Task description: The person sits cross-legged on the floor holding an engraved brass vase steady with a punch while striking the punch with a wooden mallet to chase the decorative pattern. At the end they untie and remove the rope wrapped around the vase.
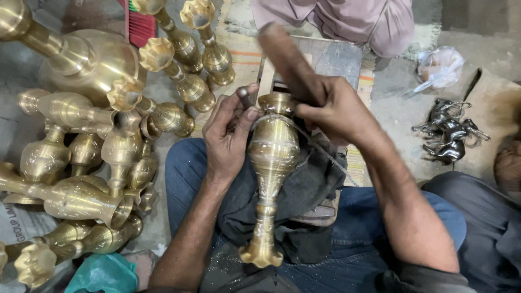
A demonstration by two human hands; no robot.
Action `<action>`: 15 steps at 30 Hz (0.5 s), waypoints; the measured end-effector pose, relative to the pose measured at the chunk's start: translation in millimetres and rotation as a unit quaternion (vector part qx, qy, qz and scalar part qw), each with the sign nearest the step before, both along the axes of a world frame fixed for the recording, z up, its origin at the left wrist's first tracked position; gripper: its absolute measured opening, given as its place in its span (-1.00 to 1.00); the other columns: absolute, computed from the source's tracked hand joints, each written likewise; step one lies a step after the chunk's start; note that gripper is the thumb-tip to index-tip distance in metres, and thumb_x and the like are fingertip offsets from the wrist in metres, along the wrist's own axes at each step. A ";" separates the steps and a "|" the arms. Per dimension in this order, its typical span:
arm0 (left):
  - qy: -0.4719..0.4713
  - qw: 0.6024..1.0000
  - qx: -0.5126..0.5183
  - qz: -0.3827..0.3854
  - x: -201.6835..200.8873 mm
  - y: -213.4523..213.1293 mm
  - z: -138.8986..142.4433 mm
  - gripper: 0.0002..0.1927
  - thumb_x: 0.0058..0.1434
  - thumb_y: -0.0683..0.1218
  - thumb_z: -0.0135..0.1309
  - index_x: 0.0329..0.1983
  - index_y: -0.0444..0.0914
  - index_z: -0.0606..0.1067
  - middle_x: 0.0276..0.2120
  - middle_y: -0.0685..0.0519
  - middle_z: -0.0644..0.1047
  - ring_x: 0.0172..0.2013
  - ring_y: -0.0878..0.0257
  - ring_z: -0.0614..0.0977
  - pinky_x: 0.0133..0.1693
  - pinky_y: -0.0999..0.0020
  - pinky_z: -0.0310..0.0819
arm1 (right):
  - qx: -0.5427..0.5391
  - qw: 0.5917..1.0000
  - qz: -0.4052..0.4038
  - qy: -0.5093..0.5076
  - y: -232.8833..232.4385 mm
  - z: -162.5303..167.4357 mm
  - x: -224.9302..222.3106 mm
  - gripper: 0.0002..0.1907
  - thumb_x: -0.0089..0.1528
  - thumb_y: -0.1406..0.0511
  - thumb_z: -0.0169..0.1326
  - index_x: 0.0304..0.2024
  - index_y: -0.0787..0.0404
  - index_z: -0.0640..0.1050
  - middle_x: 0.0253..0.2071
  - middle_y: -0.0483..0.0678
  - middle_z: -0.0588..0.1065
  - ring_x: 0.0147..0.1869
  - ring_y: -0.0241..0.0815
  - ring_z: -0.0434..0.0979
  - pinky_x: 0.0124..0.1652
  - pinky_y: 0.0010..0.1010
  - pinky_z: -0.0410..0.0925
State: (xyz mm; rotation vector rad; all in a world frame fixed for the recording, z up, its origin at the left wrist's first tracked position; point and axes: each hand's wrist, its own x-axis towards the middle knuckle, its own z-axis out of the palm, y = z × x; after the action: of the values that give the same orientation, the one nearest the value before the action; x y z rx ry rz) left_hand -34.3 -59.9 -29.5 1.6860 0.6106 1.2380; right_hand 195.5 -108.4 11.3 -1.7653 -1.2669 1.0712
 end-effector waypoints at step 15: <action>0.074 0.990 0.109 -0.047 20.6 17.9 36.6 -0.66 0.36 -0.20 0.26 0.19 -0.25 0.55 -0.05 -0.01 0.66 -0.09 0.24 0.75 -0.06 0.41 0.77 | -0.018 0.998 0.041 0.043 1.0 -2.6 16.8 -0.63 0.17 0.19 0.29 -0.12 0.33 0.58 -0.47 -0.04 0.56 -0.49 -0.29 0.54 -0.49 -0.41 0.41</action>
State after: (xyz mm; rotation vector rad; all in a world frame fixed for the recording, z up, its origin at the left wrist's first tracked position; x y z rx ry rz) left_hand -13.7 -42.0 7.2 1.9804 0.4902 1.1522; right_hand 212.3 -107.5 8.7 -1.6873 -1.2825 1.2109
